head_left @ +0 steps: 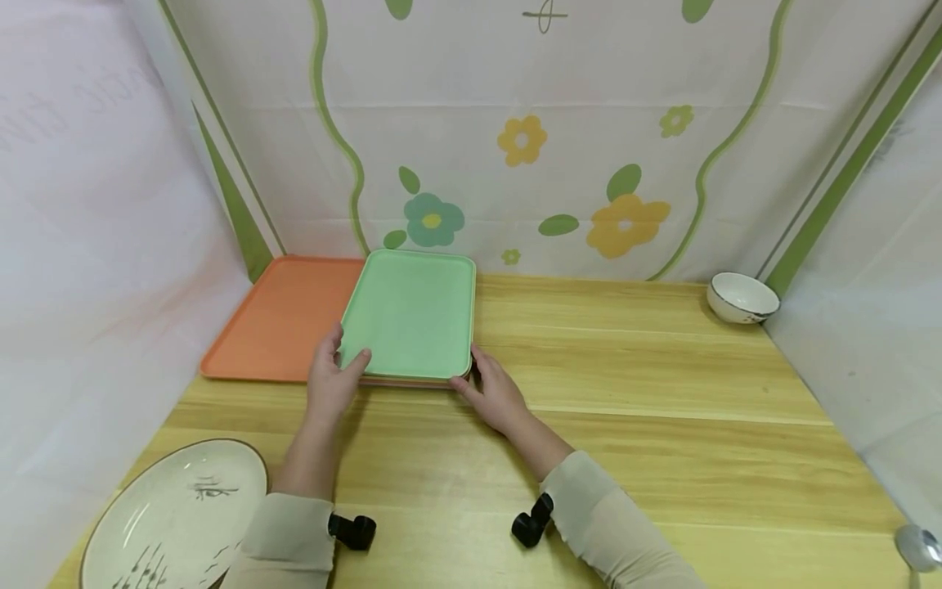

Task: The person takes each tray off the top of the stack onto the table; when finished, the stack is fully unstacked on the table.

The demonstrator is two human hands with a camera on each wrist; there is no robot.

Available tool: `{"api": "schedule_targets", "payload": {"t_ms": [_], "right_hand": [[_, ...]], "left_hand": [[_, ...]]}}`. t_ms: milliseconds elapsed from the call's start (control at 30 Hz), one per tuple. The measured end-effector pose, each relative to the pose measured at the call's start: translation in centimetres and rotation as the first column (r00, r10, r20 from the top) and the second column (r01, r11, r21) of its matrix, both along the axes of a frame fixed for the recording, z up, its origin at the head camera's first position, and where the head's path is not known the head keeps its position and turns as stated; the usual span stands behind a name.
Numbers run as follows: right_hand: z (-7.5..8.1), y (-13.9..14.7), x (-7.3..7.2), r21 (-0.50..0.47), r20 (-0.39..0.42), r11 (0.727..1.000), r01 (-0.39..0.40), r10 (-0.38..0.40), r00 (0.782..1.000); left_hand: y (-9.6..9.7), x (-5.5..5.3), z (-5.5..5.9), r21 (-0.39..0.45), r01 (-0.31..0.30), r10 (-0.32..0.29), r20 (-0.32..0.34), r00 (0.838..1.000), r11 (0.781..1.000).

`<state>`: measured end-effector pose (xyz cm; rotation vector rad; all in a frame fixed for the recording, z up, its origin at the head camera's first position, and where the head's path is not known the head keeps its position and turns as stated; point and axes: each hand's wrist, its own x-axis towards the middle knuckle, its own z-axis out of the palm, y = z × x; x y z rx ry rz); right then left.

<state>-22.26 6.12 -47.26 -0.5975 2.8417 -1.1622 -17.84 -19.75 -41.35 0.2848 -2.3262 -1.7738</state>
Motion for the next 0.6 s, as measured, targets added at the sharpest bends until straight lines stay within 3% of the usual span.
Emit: {"api": "schedule_targets", "payload": {"t_ms": [200, 600], "right_hand": [[0.0, 0.1, 0.0, 0.007, -0.007, 1.0, 0.001, -0.001, 1.0], [0.2, 0.1, 0.1, 0.001, 0.024, 1.0, 0.012, -0.012, 1.0]], "left_hand": [[-0.2, 0.5, -1.1, -0.102, -0.006, 0.008, 0.018, 1.0, 0.995], [-1.0, 0.5, -3.2, -0.069, -0.056, 0.055, -0.009, 0.998, 0.996]]}}
